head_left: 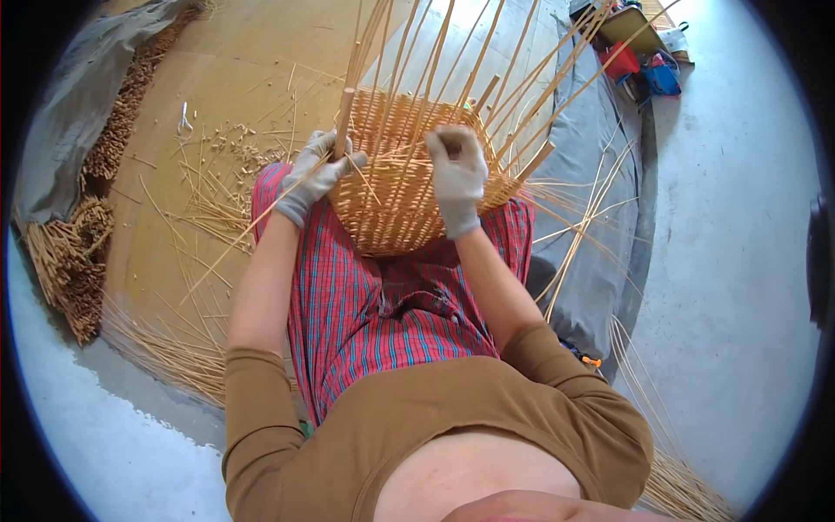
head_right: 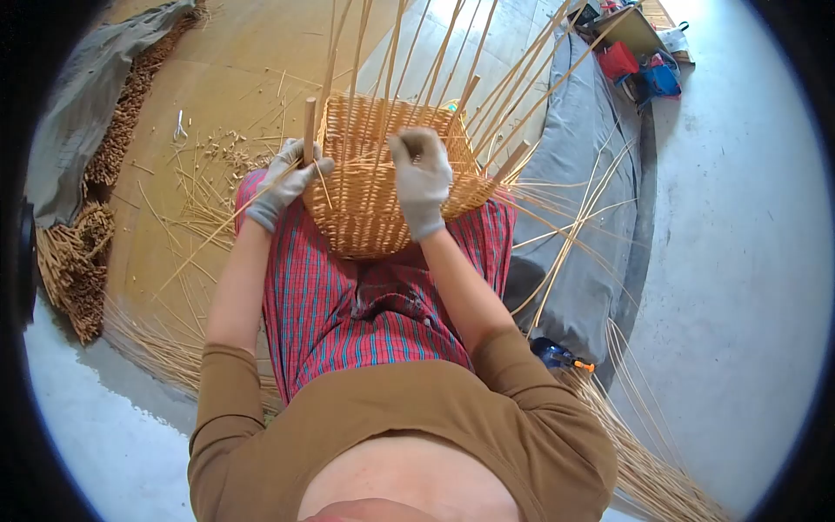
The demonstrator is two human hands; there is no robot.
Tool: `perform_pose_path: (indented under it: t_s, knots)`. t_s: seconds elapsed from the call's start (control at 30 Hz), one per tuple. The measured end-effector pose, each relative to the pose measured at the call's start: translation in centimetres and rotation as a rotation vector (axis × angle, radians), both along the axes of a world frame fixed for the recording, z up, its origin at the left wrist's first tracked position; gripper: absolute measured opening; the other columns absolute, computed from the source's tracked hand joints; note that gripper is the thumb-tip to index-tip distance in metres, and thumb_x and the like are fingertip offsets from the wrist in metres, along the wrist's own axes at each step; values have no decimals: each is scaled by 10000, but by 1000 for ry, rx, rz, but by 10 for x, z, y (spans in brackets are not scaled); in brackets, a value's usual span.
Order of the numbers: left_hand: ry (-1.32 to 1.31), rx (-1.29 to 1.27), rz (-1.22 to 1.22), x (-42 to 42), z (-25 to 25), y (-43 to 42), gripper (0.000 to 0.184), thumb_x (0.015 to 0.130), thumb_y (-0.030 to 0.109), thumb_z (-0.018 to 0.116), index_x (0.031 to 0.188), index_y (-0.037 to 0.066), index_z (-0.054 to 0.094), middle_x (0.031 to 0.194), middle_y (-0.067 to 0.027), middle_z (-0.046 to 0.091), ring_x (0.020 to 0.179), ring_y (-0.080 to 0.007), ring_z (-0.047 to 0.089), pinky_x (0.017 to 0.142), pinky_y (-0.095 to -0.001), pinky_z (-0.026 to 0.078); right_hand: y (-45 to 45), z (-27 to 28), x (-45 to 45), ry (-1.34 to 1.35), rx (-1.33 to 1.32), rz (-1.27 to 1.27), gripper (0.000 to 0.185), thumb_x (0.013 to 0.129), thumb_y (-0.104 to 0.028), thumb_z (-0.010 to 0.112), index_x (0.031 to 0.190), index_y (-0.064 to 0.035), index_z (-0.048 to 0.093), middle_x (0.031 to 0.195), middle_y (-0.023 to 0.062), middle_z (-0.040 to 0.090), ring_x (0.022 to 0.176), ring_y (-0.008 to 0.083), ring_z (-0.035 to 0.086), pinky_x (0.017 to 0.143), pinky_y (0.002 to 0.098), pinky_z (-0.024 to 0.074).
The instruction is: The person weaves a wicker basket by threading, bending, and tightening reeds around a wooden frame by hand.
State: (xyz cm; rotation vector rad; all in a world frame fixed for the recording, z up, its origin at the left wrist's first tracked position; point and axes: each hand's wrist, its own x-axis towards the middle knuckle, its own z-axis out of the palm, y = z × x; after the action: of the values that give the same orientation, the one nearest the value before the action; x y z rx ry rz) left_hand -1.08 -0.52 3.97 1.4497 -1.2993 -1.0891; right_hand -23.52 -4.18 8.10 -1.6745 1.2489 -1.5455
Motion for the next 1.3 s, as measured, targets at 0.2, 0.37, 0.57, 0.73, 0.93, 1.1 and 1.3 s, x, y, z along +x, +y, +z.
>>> perform_pose_path:
  t_s: [0.2, 0.37, 0.57, 0.73, 0.93, 1.1, 1.3]
  knots:
    - [52, -177, 191, -21, -22, 1, 326, 744, 175, 886, 903, 61, 624, 909, -36, 546, 823, -173, 520, 782, -315, 472, -29, 22, 26, 895, -406, -85, 673, 796, -187, 777, 1425, -223, 539, 1112, 43, 597, 1033, 243, 562, 897, 409, 471]
    - [278, -214, 347, -27, -30, 15, 590, 741, 105, 890, 1217, 58, 543, 1058, -35, 598, 914, -145, 602, 826, -285, 534, 56, 0, 22, 605, -470, 392, 410, 827, -175, 719, 1235, -175, 681, 930, 59, 649, 862, 288, 636, 797, 447, 515]
    - [494, -268, 262, -27, -19, 23, 619, 802, -15, 804, 1344, 60, 516, 1180, -48, 636, 1020, -139, 613, 880, -277, 523, 79, 39, 108, 662, -303, 490, 330, 795, -304, 775, 1063, -129, 695, 987, 72, 635, 806, 300, 634, 675, 414, 530]
    - [96, -217, -12, 11, -21, 8, 546, 803, -15, 794, 1299, 54, 577, 1024, -2, 617, 945, -86, 576, 841, -238, 494, 92, -7, 52, 393, -287, 587, 173, 841, -207, 731, 950, -81, 685, 880, 62, 666, 753, 264, 634, 703, 367, 527]
    - [307, -43, -169, 21, -15, 6, 405, 824, 10, 787, 1175, 75, 596, 1047, 12, 642, 986, -85, 593, 907, -262, 503, 46, -15, -9, -392, 753, 202, 215, 982, -240, 668, 1075, -74, 768, 741, -41, 664, 606, 4, 564, 504, 175, 409]
    - [351, -26, 5, 8, -20, 13, 298, 887, 51, 754, 1156, 85, 631, 1050, 18, 656, 951, -95, 611, 876, -257, 509, 28, -3, 4, -226, 470, 110, 173, 954, -185, 688, 1042, -58, 765, 808, 10, 702, 617, 81, 607, 555, 230, 481]
    - [320, -33, 225, -17, -13, 15, 126, 907, 103, 753, 1014, 89, 688, 837, 56, 566, 763, -26, 503, 698, -215, 444, -30, 57, 66, 427, -367, -27, 291, 883, -99, 654, 1155, -177, 723, 1040, 112, 724, 805, 296, 698, 699, 375, 573]
